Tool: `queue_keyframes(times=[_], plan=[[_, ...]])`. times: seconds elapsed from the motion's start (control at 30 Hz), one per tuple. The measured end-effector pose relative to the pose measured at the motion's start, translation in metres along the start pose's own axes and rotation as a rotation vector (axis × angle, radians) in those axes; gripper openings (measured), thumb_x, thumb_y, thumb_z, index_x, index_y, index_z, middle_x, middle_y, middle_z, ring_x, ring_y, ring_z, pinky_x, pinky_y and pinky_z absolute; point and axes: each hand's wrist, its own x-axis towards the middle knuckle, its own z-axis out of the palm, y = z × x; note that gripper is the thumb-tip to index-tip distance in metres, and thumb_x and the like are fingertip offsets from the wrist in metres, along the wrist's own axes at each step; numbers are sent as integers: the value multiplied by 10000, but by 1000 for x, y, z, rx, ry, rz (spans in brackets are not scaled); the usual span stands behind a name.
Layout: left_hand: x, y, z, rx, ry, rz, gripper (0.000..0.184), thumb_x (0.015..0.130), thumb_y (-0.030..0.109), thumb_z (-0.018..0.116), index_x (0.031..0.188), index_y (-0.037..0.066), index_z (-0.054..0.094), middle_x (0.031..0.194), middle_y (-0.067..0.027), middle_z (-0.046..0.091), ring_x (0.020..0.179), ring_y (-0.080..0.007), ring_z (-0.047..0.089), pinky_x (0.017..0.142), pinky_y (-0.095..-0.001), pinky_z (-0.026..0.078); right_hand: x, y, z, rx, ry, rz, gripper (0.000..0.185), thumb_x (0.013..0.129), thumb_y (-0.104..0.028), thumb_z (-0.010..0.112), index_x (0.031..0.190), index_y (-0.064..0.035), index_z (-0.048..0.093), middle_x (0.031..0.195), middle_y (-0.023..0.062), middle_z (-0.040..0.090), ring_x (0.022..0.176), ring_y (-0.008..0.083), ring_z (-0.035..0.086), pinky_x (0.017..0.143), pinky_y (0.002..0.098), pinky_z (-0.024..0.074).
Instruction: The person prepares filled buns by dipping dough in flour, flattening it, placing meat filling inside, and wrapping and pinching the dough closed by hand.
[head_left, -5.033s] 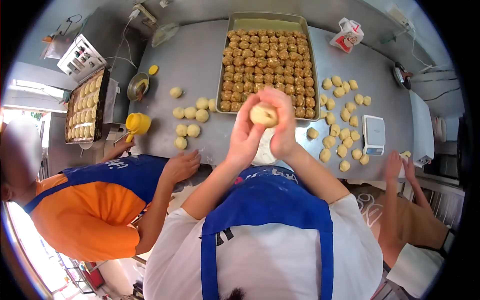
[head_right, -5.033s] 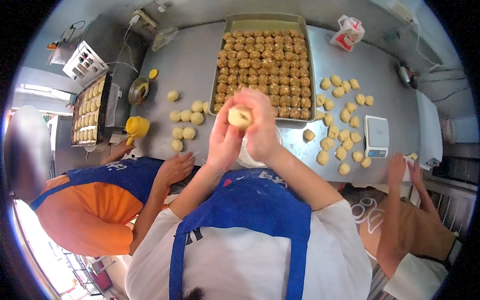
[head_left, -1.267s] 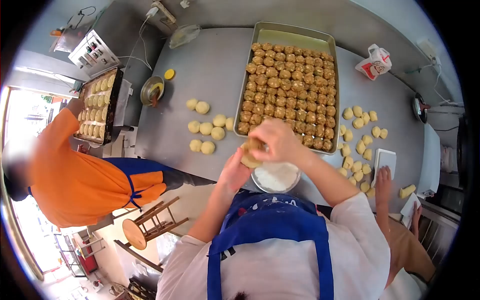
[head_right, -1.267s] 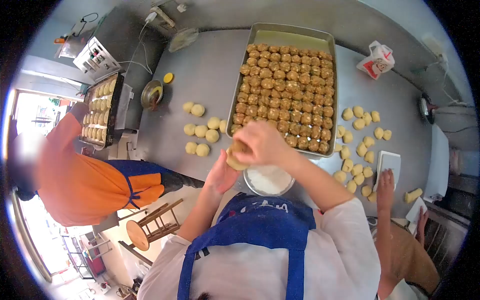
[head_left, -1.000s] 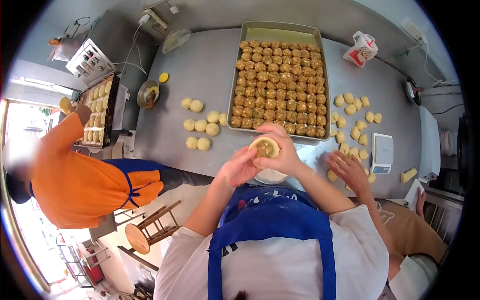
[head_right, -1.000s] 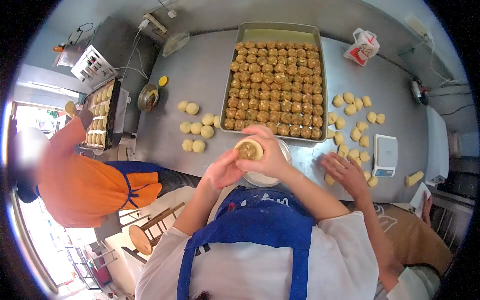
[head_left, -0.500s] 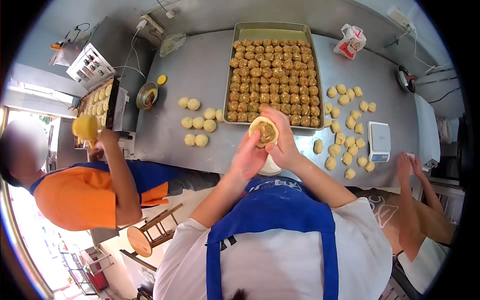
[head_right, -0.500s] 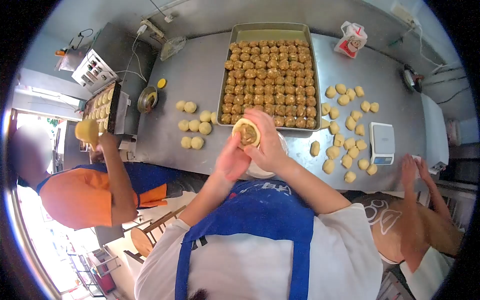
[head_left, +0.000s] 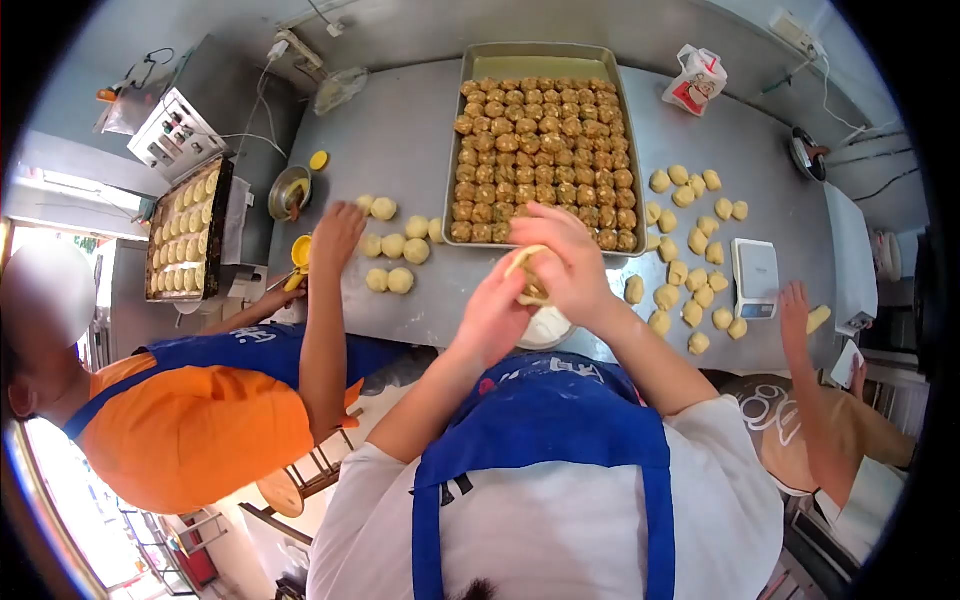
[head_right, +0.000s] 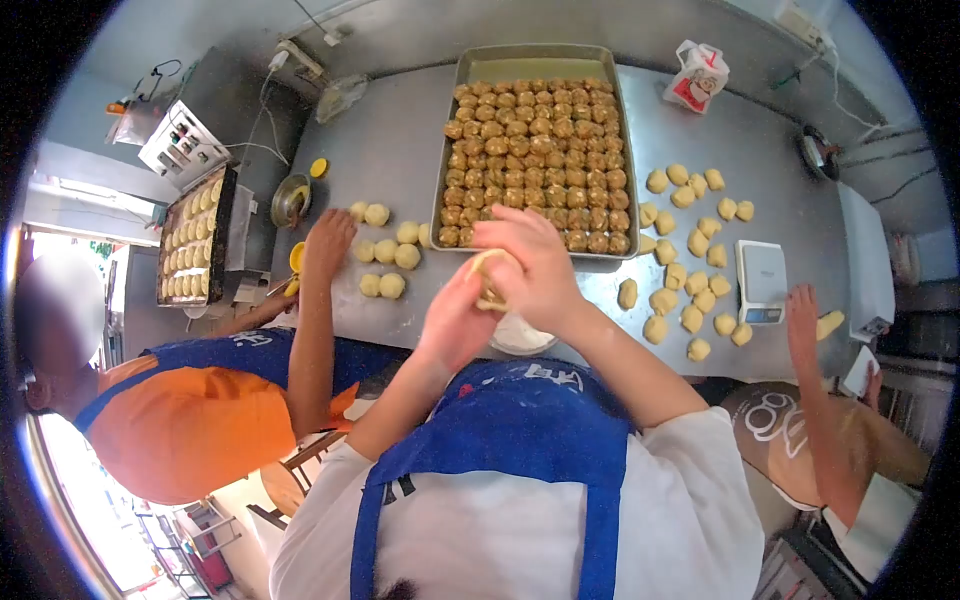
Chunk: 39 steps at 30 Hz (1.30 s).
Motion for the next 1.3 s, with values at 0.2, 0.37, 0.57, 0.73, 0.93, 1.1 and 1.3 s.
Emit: queue_keyframes(times=[0.2,0.37,0.57,0.73,0.93,1.1,1.3], plan=[[8,9,31,49,-49,173,616,1042,290,508,1550,64,241,1461,-103,440,1355,-224,450,1129,-402,370,6,-7,11,147,312,-59,223,881,-140,505,937,-39,695,1113,131,710,1240,353,575,1087,457,392],[1,14,14,250,-60,242,617,1046,298,505,1552,55,248,1470,-95,431,1355,-212,443,1137,-384,352,18,-22,3,107,81,-38,227,912,-223,550,927,-49,695,1108,113,716,1261,312,574,1099,455,367],[4,11,28,283,106,84,596,1054,290,462,1554,99,201,1445,-83,430,1323,-183,460,1081,-331,395,15,0,12,79,48,-49,141,852,-124,576,890,-69,700,1026,85,733,1146,277,648,1073,490,359],[7,-3,6,366,10,363,606,1074,260,401,1584,114,108,1493,-94,361,1377,-205,408,1133,-357,355,21,-32,35,168,304,-4,287,864,-54,475,1061,-23,682,1122,164,697,1142,287,627,1061,422,381],[-2,5,13,386,45,171,544,1051,162,336,1543,31,146,1499,-119,358,1401,-225,386,1169,-370,312,19,-12,12,-24,-45,-170,209,885,-86,495,901,-67,703,975,104,730,1057,260,679,1033,453,415],[3,15,26,-272,-268,236,536,1056,170,332,1542,33,153,1510,-124,347,1416,-232,360,1172,-387,308,18,-7,25,315,339,11,180,883,-78,504,784,-63,653,922,112,722,1023,285,690,993,442,439],[2,23,4,435,-136,281,561,1089,274,378,1557,77,138,1499,-113,356,1405,-238,383,1156,-406,343,29,-24,5,235,-62,22,201,911,-82,498,975,-56,687,1061,103,712,1184,306,627,1124,475,348]])
